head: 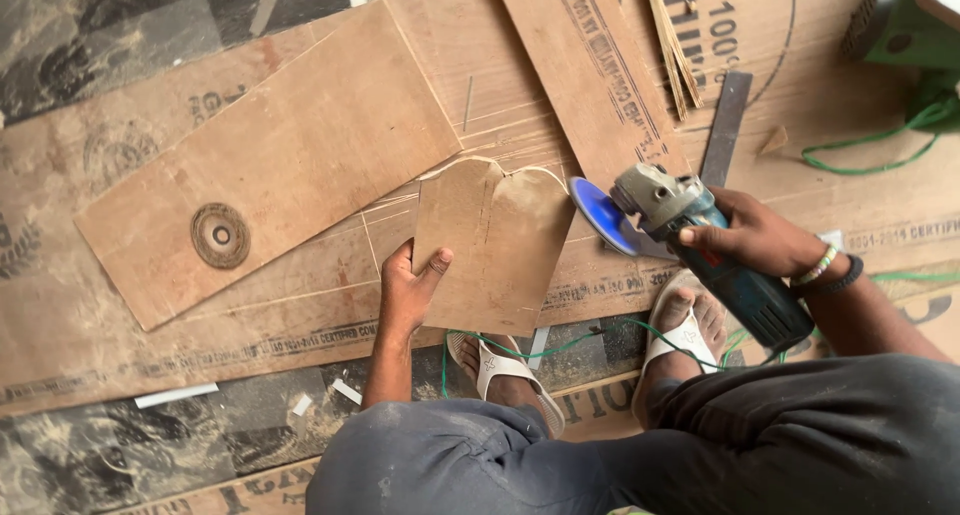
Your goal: Shaping wood pieces using an angle grinder and checking dimensions with a square ruler.
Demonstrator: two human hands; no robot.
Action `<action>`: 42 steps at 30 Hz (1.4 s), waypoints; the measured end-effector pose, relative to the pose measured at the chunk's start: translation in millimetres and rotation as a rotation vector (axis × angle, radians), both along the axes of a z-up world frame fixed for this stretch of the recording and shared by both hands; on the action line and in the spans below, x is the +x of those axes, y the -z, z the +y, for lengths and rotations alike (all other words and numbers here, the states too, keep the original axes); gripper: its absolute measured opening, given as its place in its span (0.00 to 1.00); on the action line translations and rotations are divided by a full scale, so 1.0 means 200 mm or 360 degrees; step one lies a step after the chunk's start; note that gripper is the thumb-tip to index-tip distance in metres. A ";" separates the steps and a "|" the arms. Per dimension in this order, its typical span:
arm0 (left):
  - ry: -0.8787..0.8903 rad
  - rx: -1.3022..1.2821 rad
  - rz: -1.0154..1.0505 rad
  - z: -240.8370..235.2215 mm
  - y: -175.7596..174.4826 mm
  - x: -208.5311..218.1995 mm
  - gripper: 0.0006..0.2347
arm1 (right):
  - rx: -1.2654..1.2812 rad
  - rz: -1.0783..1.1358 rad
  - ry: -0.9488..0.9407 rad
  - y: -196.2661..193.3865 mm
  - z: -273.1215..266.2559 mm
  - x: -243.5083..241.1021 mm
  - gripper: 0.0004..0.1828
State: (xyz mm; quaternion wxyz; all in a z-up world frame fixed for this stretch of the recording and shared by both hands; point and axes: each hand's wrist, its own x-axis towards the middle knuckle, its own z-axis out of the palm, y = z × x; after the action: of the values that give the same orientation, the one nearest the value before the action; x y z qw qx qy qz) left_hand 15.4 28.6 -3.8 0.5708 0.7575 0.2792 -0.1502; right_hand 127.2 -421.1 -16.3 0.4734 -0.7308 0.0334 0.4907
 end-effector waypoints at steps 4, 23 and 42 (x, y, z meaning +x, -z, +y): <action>-0.0163 -0.0087 -0.0119 -0.01 0.22 -0.09 0.20 | 0.0103 0.0003 0.0062 0.06 -0.07 -0.04 0.32; -0.0764 -0.0722 -0.0129 -0.21 1.14 -0.28 0.15 | 0.0570 0.0111 0.0612 0.18 -0.11 -0.18 0.37; 0.0667 -0.1271 -0.0005 -0.58 0.39 -0.22 0.35 | 0.0639 0.0375 -0.0246 0.43 0.64 -0.28 0.45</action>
State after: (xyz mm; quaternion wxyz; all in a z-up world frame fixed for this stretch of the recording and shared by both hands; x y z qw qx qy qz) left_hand -28.9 -87.6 -80.8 0.7761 0.5182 0.0390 -0.3573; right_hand 71.0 -293.7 -102.3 0.5631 -0.5600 -0.0658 0.6041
